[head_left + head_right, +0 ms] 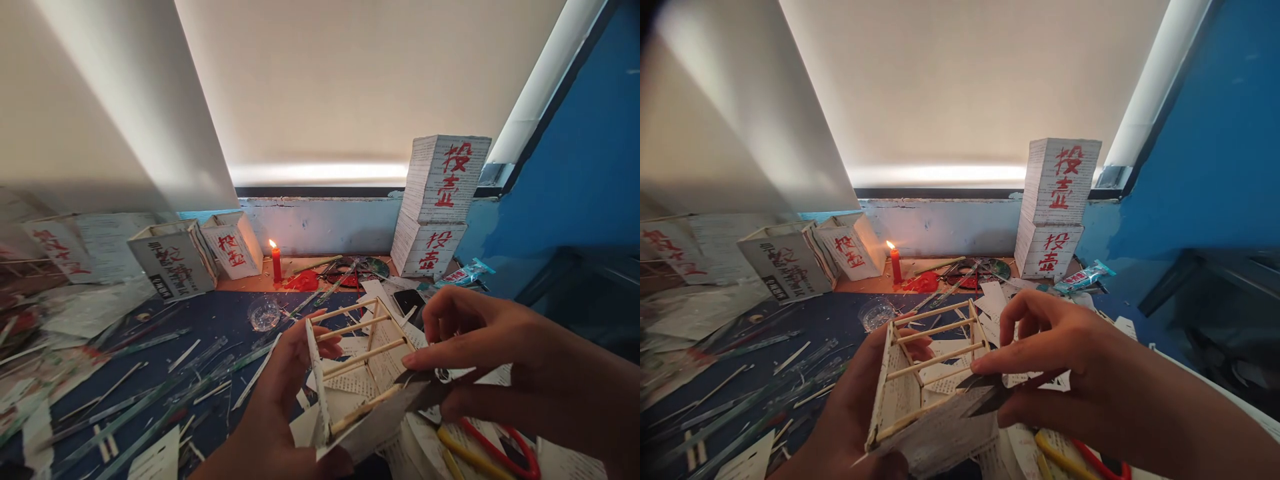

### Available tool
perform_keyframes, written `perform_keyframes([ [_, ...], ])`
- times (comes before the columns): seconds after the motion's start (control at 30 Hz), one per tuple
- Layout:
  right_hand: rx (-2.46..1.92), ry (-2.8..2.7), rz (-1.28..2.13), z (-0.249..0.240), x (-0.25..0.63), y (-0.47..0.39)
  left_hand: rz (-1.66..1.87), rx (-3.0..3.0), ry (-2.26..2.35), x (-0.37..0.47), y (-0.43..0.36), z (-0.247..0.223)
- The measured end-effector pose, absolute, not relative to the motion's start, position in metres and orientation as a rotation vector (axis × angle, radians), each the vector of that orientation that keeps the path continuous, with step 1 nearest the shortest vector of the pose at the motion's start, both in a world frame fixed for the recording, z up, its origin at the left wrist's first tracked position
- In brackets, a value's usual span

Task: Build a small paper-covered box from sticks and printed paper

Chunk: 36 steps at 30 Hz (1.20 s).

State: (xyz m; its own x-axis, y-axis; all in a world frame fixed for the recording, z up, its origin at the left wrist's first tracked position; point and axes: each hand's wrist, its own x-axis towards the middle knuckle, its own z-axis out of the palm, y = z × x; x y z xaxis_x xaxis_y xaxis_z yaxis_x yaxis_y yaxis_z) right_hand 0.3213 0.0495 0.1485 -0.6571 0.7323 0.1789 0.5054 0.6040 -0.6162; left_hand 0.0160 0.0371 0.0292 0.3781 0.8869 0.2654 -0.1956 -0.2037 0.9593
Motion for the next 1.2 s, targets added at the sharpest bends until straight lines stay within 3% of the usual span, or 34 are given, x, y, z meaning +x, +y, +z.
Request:
perform_keyframes([
  [1.2,-0.871,-2.365,0.7,0.142,0.301,0.046,1.156,1.458,0.599,0.021,0.034,0.028],
])
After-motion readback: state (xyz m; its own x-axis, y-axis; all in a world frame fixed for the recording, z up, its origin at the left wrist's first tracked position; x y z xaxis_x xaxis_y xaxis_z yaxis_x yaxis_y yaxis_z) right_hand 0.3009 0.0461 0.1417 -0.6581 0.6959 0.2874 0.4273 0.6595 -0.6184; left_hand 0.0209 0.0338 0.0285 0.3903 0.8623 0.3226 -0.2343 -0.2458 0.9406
